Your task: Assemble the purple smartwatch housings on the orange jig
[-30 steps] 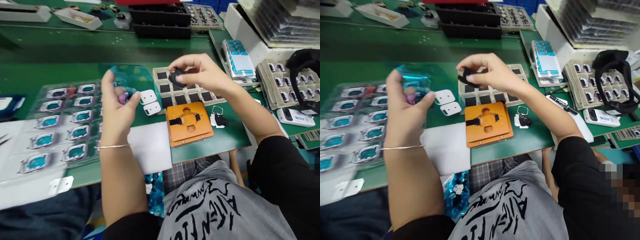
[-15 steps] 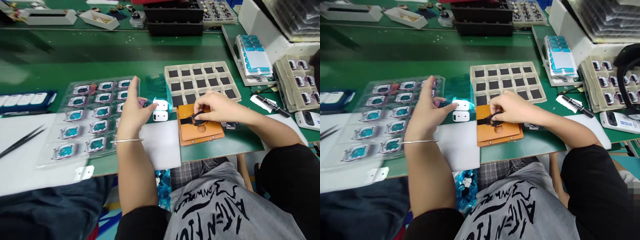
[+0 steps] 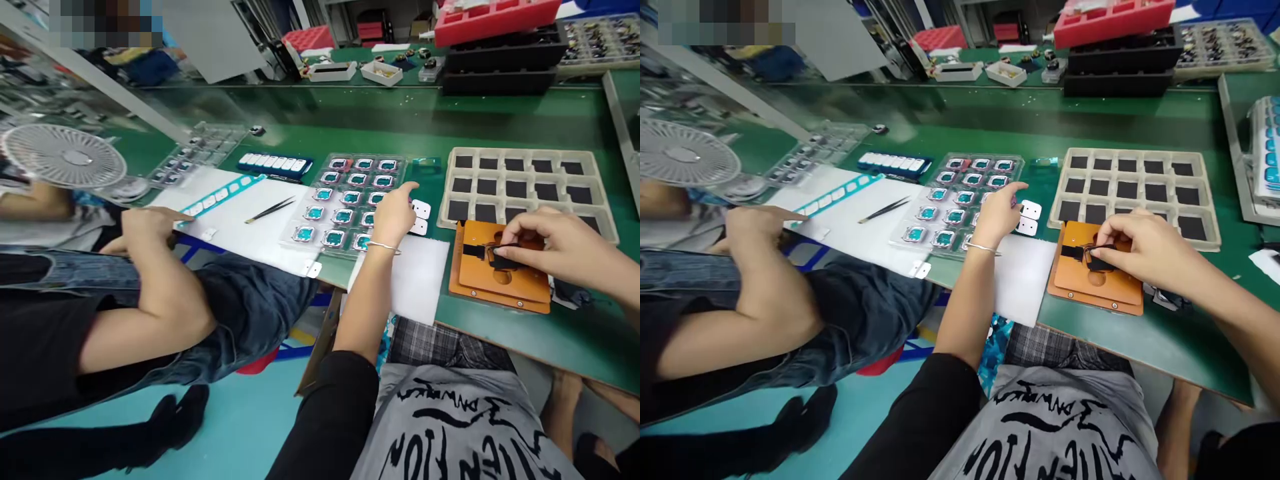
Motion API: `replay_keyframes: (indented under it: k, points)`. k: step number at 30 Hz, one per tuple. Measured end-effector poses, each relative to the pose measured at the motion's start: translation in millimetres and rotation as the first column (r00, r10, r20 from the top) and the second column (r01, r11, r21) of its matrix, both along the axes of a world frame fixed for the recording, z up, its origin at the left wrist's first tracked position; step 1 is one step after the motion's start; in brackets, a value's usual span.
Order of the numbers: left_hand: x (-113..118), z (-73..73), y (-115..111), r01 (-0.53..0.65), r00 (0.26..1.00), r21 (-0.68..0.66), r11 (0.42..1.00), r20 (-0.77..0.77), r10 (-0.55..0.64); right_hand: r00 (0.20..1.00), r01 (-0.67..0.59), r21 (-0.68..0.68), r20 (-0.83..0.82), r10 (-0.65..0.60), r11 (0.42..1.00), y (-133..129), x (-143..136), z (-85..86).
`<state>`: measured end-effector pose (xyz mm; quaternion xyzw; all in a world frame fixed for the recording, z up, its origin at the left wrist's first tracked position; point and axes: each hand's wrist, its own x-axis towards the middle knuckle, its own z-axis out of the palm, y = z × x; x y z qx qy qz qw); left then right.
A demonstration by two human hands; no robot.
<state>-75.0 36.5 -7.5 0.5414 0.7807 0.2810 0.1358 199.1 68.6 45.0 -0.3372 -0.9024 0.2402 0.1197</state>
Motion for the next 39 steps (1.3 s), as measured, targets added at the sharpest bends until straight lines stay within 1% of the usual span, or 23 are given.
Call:
replay_keyframes:
  k: [3, 5, 9, 11, 14, 16, 18, 21, 23, 25, 27, 29, 33, 39]
  points:
    - [-1, 0.1, -2, 0.009, 0.999, -0.012, 1.0, -0.034, -0.009, 1.0, 0.009, -0.023, -0.006, -0.009, 1.0, -2, -1, -0.8]
    - [-3, -3.4, -2, 0.031, 0.997, -0.034, 0.999, -0.066, -0.033, 1.0, -0.019, -0.01, -0.007, 0.019, 1.0, -3, -1, -1.7]
    - [-3, -10.8, -4, 0.057, 0.989, -0.086, 0.995, -0.135, -0.068, 0.998, -0.065, 0.119, 0.027, 0.063, 0.991, -5, 0, -5.7]
    - [-1, -12.3, -5, 0.056, 0.986, -0.096, 0.994, -0.15, -0.07, 0.997, -0.066, 0.15, 0.045, 0.06, 0.986, -7, -2, -6.4]
    - [-1, -14.5, -6, 0.028, 0.982, -0.09, 0.996, -0.183, -0.044, 0.993, -0.076, 0.109, 0.097, 0.066, 0.991, -13, -6, -2.7]
    - [-4, -18.1, -5, 0.001, 0.971, -0.047, 0.999, -0.238, -0.012, 0.987, -0.083, 0.065, 0.146, 0.072, 0.994, -16, -8, 2.5]
    - [-8, -22.7, -4, -0.001, 0.961, 0.042, 0.999, -0.277, 0.012, 0.98, -0.094, 0.046, 0.181, 0.084, 0.995, -19, -9, 8.8]
    - [-11, -26.5, -1, 0.05, 0.969, 0.213, 0.976, -0.247, 0.004, 0.975, -0.112, 0.087, 0.202, 0.093, 0.99, -23, -6, 17.0]
    - [-7, -24.4, 0, 0.105, 0.98, 0.309, 0.945, -0.194, -0.045, 0.975, -0.105, 0.124, 0.208, 0.078, 0.987, -26, -5, 19.9]
    - [0, -18.7, 0, 0.191, 0.979, 0.373, 0.908, -0.134, -0.151, 0.975, -0.099, 0.144, 0.212, 0.067, 0.985, -28, -4, 20.7]
    - [8, -11.6, 0, 0.27, 0.962, 0.425, 0.864, -0.08, -0.261, 0.974, -0.092, 0.147, 0.217, 0.059, 0.985, -28, -6, 20.9]
    - [15, -5.8, -1, 0.31, 0.944, 0.479, 0.821, -0.056, -0.324, 0.971, -0.081, 0.124, 0.236, 0.05, 0.989, -28, -8, 21.6]
    - [18, -2.8, -2, 0.331, 0.931, 0.56, 0.759, -0.065, -0.358, 0.958, -0.072, 0.067, 0.283, 0.05, 0.995, -27, -11, 26.1]
    - [18, -3.1, -3, 0.327, 0.919, 0.598, 0.731, -0.02, -0.394, 0.945, -0.08, 0.09, 0.325, 0.047, 0.993, -32, -13, 30.7]
